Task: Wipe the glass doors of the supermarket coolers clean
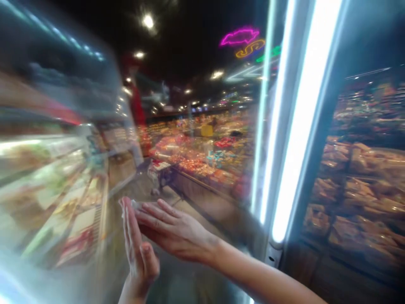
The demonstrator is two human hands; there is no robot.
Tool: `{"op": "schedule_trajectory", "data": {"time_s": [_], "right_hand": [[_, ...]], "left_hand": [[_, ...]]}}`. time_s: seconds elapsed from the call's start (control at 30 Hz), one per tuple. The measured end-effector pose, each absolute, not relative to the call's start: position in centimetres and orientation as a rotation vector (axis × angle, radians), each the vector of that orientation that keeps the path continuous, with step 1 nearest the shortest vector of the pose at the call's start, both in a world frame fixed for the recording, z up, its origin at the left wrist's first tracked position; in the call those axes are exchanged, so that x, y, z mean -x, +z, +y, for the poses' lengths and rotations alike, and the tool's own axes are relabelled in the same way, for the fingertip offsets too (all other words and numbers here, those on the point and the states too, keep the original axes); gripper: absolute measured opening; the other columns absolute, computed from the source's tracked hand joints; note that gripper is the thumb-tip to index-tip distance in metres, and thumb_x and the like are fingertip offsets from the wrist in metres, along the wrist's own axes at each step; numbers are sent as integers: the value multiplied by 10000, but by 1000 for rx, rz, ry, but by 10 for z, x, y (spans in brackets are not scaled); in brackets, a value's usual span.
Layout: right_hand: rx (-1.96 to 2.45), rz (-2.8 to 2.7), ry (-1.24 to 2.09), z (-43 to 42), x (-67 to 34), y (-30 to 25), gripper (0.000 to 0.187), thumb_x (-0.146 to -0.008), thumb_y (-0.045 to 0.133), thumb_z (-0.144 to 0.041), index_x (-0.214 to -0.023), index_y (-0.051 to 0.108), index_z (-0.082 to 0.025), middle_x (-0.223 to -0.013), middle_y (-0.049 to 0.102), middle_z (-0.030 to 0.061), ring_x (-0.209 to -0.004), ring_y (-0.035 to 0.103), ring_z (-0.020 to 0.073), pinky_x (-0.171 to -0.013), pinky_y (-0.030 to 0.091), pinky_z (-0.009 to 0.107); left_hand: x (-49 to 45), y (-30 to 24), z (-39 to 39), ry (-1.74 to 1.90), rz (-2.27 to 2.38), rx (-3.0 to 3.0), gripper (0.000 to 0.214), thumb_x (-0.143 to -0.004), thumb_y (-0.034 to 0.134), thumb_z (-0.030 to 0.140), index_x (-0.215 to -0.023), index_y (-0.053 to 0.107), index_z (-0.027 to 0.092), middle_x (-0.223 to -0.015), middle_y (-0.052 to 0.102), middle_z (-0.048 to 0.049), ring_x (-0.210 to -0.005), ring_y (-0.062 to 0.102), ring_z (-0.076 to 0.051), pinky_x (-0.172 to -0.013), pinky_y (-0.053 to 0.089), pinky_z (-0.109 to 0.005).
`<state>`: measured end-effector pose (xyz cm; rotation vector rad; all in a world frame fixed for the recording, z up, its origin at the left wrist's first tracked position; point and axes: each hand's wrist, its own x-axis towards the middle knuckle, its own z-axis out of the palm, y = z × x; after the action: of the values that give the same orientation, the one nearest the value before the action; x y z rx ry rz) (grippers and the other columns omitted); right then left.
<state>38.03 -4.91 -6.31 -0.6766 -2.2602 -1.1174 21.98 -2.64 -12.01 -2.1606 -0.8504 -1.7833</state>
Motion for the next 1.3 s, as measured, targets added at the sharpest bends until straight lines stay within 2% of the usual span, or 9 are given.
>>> {"op": "schedule_trajectory", "data": {"time_s": [0.23,0.43,0.57,0.7,0.77,0.87,1.03,1.2,1.3], "right_hand": [[998,-1846,-1143,-67,-470,-59,580,-1008,591,-437,-1552,483,-267,-1687,385,36,-1640,58,279,-1316,55,641],[1117,-1778,-1096,-70,-475,-67,704,-964,627,-560,-1589,430,-301,-1700,358,36,-1631,108,324,-1310,28,643],[1096,-1755,-1074,-69,-472,-67,678,-977,617,-542,-1583,438,-297,-1681,395,38,-1629,129,294,-1314,18,623],[1079,-1763,-1057,-68,-476,-68,652,-981,610,-541,-1564,469,-284,-1655,440,60,-1603,228,313,-1306,63,639],[1073,-1765,-1055,-68,-478,-68,661,-984,606,-534,-1572,455,-272,-1653,439,77,-1589,270,329,-1299,79,655],[1088,-1748,-1066,-68,-480,-69,771,-979,622,-499,-1644,307,-272,-1658,424,100,-1581,288,352,-1285,88,687],[1143,-1690,-1047,-67,-479,-72,882,-966,626,-490,-1675,123,-346,-1668,404,84,-1545,359,380,-1274,107,713],[1117,-1633,-1022,-63,-462,-77,808,-986,562,-532,-1669,163,-369,-1726,269,30,-1558,323,389,-1291,74,678],[1073,-1647,-1026,-60,-439,-76,799,-992,554,-531,-1668,153,-388,-1753,137,-17,-1582,266,375,-1295,45,657]], "left_hand": [[-242,-87,-26,-1227,-876,1881,910,-945,643,342,-1673,111,222,-1767,-85,-75,-1607,-187,-371,-1288,-132,-627],[-228,-54,-22,-947,-575,2003,732,-1007,529,337,-1648,178,382,-1770,31,72,-1641,-25,-295,-1346,-38,-517],[-218,-25,-19,-1102,-776,1858,802,-955,581,204,-1657,203,292,-1768,-64,-49,-1614,-123,-390,-1315,-9,-644],[-224,-42,-19,-886,-527,1965,733,-996,553,425,-1645,220,351,-1767,68,30,-1637,35,-284,-1353,57,-468],[-222,-45,-17,-874,-544,1951,758,-986,549,507,-1645,210,346,-1763,79,21,-1636,48,-285,-1350,35,-493],[-216,-40,-14,-1055,-764,1856,838,-970,595,445,-1660,148,283,-1756,-27,-70,-1625,-59,-343,-1320,-49,-601],[-193,-45,-5,-898,-592,1910,931,-941,608,548,-1667,129,213,-1756,-4,-118,-1633,1,-313,-1336,-5,-523],[-145,-36,2,-1158,-949,1765,801,-1021,486,315,-1671,22,261,-1750,-132,-109,-1616,-156,-313,-1290,-56,-657],[-121,-51,1,-1086,-904,1853,813,-997,523,261,-1665,68,347,-1760,-115,-63,-1625,-115,-304,-1301,-44,-634]]}}
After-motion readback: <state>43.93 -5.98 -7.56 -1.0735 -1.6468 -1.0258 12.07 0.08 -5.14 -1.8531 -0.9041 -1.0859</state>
